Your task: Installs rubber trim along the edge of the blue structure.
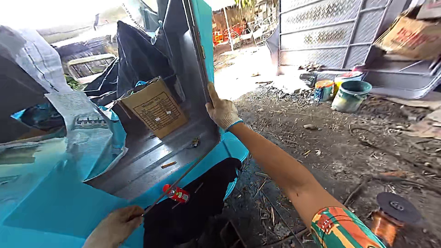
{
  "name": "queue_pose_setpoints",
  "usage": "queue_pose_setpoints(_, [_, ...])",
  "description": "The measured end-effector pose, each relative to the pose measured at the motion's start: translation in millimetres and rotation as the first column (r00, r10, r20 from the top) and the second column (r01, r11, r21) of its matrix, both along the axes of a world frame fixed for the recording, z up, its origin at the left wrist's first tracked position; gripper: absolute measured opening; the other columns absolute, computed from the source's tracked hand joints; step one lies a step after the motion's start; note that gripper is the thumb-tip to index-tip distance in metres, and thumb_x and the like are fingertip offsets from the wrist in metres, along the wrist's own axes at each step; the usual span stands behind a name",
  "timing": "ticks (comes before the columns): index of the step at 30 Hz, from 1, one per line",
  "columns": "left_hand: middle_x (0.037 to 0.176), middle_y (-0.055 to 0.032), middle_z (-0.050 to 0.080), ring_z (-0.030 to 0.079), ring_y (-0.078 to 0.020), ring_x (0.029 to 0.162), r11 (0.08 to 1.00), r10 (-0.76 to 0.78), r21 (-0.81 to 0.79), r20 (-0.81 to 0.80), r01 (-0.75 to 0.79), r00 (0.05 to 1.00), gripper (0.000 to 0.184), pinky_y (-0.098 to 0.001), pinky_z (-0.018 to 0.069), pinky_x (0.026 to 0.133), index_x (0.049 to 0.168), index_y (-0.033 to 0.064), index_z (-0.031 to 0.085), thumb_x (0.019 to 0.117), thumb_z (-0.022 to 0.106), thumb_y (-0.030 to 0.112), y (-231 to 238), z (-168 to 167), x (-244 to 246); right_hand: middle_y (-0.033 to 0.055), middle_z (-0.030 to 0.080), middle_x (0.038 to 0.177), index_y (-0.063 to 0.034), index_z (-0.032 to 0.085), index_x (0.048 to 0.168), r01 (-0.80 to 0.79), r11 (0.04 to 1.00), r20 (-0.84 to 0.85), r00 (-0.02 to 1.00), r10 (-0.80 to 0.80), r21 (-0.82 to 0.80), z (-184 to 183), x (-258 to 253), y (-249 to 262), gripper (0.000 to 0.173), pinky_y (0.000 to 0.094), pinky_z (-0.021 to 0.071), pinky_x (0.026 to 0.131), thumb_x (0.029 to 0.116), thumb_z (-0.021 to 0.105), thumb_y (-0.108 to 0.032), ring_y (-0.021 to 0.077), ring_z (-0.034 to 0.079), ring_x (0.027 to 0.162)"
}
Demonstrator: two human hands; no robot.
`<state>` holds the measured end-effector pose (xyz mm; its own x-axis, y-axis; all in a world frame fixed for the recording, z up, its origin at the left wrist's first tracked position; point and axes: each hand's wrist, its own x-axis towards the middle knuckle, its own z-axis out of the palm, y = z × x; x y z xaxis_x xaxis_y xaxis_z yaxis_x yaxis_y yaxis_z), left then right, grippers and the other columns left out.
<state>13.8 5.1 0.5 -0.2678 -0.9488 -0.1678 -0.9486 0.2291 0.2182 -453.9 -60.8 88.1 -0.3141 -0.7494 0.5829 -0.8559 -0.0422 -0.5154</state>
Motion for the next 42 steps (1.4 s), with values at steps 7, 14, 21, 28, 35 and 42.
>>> queue_pose_setpoints(7, [0.094, -0.0035, 0.076, 0.073, -0.0249, 0.089, 0.999, -0.020, -0.044, 0.015, 0.020, 1.000, 0.017, -0.0621, 0.0566, 0.081, 0.103, 0.0233, 0.078, 0.0904, 0.075, 0.035, -4.9, -9.5, 8.2, 0.0080, 0.074, 0.083, -0.0347, 0.016, 0.167, 0.023, 1.000, -0.003, 1.000, -0.023, -0.019, -4.5, 3.6, -1.0, 0.076, 0.0575, 0.0577, 0.068, 0.1010, 0.053, -0.039, 0.0321, 0.072, 0.075])
queue_pose_setpoints(14, [0.099, -0.0075, 0.075, 0.071, -0.0304, 0.094, 0.999, -0.001, -0.034, 0.063, 0.003, 0.998, 0.018, -0.0657, 0.0534, 0.084, 0.108, 0.0231, 0.076, 0.0948, 0.071, 0.034, 2.3, -3.1, 0.6, 0.0083, 0.076, 0.094, -0.0352, 0.014, 0.167, 0.045, 0.999, 0.009, 0.999, -0.045, -0.008, -5.6, 7.7, -3.5, 0.076, 0.0586, 0.0578, 0.070, 0.1011, 0.052, -0.039, 0.0318, 0.073, 0.079])
queue_pose_setpoints(21, [0.101, -0.0081, 0.072, 0.068, -0.0299, 0.092, 0.999, -0.032, 0.020, 0.105, 0.030, 0.994, 0.016, -0.0629, 0.0523, 0.081, 0.110, 0.0205, 0.073, 0.0981, 0.067, 0.030, -4.5, -8.1, -0.6, 0.0039, 0.075, 0.084, -0.0344, 0.016, 0.167, 0.124, 0.991, 0.005, 0.992, -0.124, -0.055, -8.5, 17.8, -8.6, 0.076, 0.0521, 0.0575, 0.069, 0.1005, 0.052, -0.037, 0.0263, 0.072, 0.075])
queue_pose_setpoints(28, [0.117, -0.0121, 0.071, 0.069, -0.0380, 0.102, 0.935, -0.080, -0.341, 0.073, 0.100, 0.994, 0.059, -0.0674, 0.0533, 0.083, 0.132, 0.0213, 0.067, 0.0866, 0.074, 0.058, 11.1, -9.5, -51.8, 0.0046, 0.076, 0.092, -0.0353, 0.018, 0.166, 0.128, 0.990, 0.013, 0.992, -0.127, -0.065, -7.1, 22.5, -8.1, 0.073, 0.0542, 0.0572, 0.070, 0.1011, 0.050, -0.037, 0.0270, 0.073, 0.080])
queue_pose_setpoints(35, [0.111, -0.0200, 0.071, 0.068, -0.0452, 0.103, 0.912, 0.126, -0.382, -0.077, -0.146, 0.989, 0.064, -0.0720, 0.0504, 0.084, 0.131, 0.0154, 0.065, 0.0929, 0.057, 0.066, -9.8, 2.1, -100.9, 0.0038, 0.077, 0.096, -0.0282, 0.025, 0.166, 0.161, 0.978, -0.023, 0.986, -0.166, -0.134, -8.7, 21.2, -14.1, 0.073, 0.0504, 0.0583, 0.073, 0.0989, 0.051, -0.038, 0.0244, 0.074, 0.082])
queue_pose_setpoints(42, [0.087, -0.0150, 0.071, 0.068, -0.0399, 0.090, 0.991, 0.111, -0.090, 0.196, -0.094, 0.974, 0.046, -0.0687, 0.0502, 0.073, 0.087, 0.0151, 0.073, 0.0927, 0.060, 0.059, -47.9, -11.6, -105.8, 0.0041, 0.076, 0.098, -0.0247, 0.033, 0.162, 0.134, 0.985, -0.031, 0.990, -0.138, -0.107, -6.4, 20.2, -13.4, 0.066, 0.0499, 0.0579, 0.076, 0.0997, 0.048, -0.038, 0.0241, 0.074, 0.086])
